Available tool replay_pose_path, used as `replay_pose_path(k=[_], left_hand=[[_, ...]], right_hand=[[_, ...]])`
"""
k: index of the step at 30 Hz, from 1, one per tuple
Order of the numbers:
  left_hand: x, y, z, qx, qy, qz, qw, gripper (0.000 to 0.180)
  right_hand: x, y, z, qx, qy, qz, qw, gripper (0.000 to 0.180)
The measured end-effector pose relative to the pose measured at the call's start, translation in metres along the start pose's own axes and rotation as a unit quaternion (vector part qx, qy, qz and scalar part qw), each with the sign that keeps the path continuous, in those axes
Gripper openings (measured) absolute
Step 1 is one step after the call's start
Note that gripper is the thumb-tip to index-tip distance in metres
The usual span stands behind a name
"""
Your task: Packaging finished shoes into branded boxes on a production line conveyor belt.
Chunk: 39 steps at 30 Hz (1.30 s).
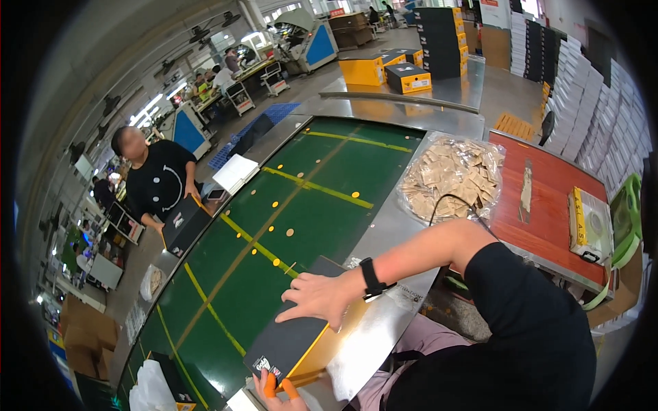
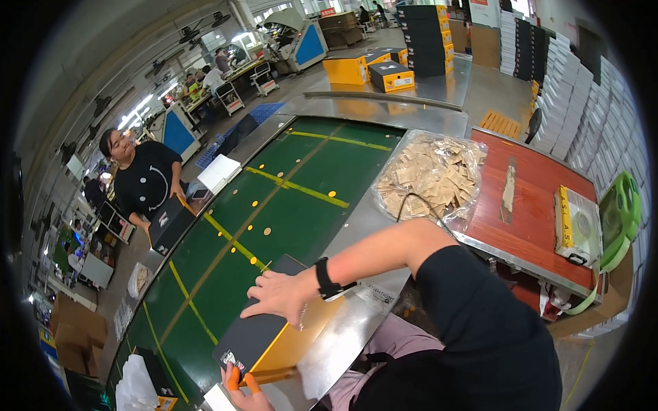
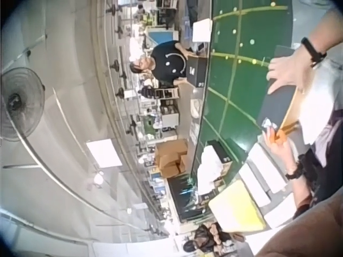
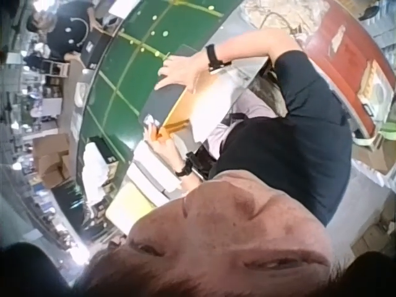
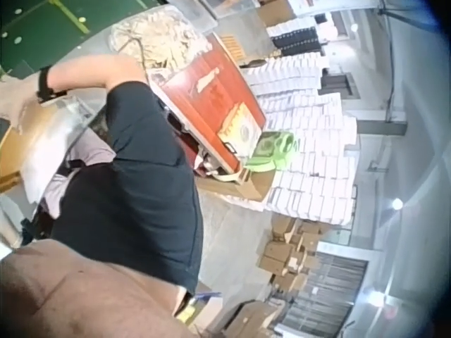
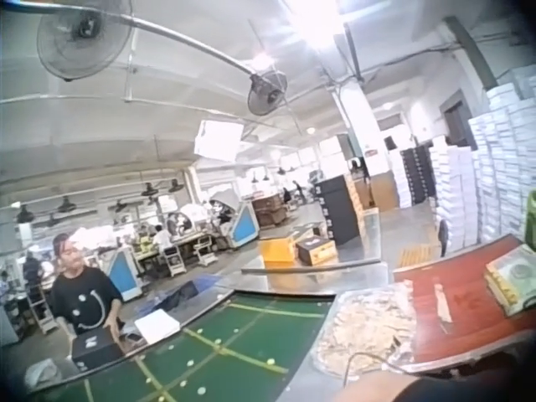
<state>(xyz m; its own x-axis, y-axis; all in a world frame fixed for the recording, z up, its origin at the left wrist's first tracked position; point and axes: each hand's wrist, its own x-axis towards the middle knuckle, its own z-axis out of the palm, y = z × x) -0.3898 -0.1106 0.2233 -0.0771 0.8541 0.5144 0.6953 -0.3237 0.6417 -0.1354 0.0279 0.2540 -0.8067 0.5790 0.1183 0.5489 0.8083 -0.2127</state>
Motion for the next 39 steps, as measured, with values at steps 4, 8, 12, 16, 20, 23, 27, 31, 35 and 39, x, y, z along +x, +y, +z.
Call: replay_pose_path(k=[4, 8, 12, 16, 20, 23, 27, 31, 35, 39], left_hand=[[0.001, 0.008, -0.017, -0.155, -0.053, -0.144, 0.976, 0.030], [-0.008, -0.023, -0.029, -0.230, -0.007, -0.267, 0.936, 0.040], [0.002, -0.039, -0.047, -0.162, -0.059, -0.261, 0.950, 0.037], [0.036, -0.100, -0.062, -0.196, -0.025, -0.296, 0.934, 0.040], [0.107, -0.128, -0.040, -0.271, -0.075, -0.350, 0.894, 0.048], [0.112, -0.197, -0.071, -0.115, -0.050, -0.328, 0.936, 0.049], [0.099, -0.272, -0.130, -0.060, 0.056, -0.426, 0.901, 0.037], [0.073, -0.325, -0.212, -0.145, 0.179, -0.490, 0.841, 0.030], [0.051, -0.384, -0.271, -0.192, 0.349, -0.513, 0.760, 0.040], [0.056, -0.433, -0.294, -0.249, 0.399, -0.496, 0.730, 0.056]], right_hand=[[-0.031, 0.016, -0.007, -0.018, 0.027, 0.000, 0.999, 0.096], [-0.125, 0.080, -0.089, -0.135, 0.095, 0.072, 0.984, 0.086], [-0.221, 0.157, -0.162, -0.325, 0.202, 0.271, 0.883, 0.077], [-0.228, 0.160, -0.138, -0.370, 0.254, 0.387, 0.805, 0.097], [-0.216, 0.164, -0.052, 0.025, 0.057, 0.288, 0.956, 0.072], [-0.110, 0.100, 0.018, 0.221, -0.190, 0.114, 0.950, 0.068], [-0.016, 0.019, 0.103, 0.245, -0.160, 0.056, 0.955, 0.070], [0.027, -0.021, 0.143, 0.141, -0.151, 0.028, 0.978, 0.089], [0.041, -0.035, 0.187, 0.084, -0.230, 0.056, 0.968, 0.121], [0.048, -0.044, 0.191, 0.066, -0.258, 0.063, 0.962, 0.134]])
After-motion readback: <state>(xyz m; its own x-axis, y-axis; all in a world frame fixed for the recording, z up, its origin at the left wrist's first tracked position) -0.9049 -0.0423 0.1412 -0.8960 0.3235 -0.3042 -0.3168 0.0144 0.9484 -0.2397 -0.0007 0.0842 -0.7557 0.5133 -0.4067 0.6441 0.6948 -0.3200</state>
